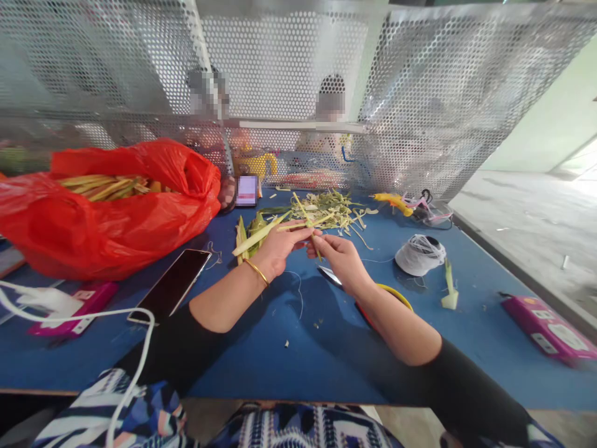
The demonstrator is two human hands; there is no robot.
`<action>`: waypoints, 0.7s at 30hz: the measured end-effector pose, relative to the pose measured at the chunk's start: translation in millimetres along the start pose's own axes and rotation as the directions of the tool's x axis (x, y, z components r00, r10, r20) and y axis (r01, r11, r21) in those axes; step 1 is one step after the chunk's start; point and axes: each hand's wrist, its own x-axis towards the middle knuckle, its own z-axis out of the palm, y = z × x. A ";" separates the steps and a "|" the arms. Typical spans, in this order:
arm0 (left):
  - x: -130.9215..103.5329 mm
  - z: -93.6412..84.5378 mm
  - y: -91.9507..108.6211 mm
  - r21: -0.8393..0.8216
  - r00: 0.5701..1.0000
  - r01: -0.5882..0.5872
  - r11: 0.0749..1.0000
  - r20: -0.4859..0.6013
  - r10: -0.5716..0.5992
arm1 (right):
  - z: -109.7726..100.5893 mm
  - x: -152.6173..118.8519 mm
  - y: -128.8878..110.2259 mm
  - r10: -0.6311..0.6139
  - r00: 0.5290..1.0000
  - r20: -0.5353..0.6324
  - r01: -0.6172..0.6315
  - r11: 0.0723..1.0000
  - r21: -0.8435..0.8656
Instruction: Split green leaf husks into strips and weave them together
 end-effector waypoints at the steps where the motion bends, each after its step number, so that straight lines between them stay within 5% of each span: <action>1: -0.3 0.5 -0.5 0.001 1.000 0.007 1.000 0.000 -0.007 | 0.4 -0.8 0.4 -0.036 0.999 -0.015 0.035 0.999 -0.035; 9: -1.4 5.8 -7.8 0.046 0.993 -0.032 0.998 -0.114 0.038 | -3.4 -4.7 1.8 -0.187 0.982 -0.014 0.168 0.913 -0.372; 14: 4.7 -6.0 6.3 0.117 0.992 0.070 0.991 0.095 -0.082 | -16.9 -0.9 -7.2 -0.196 0.979 -0.049 0.121 0.764 -0.634; 19: 12.9 -22.5 28.5 0.068 0.921 0.291 0.954 0.251 -0.298 | -30.0 1.0 -16.7 -0.377 0.924 0.056 0.284 0.583 -0.761; 21: 12.6 -23.4 29.0 0.101 0.908 0.295 0.950 0.280 -0.311 | -32.0 1.4 -17.3 -0.377 0.920 0.105 0.317 0.560 -0.765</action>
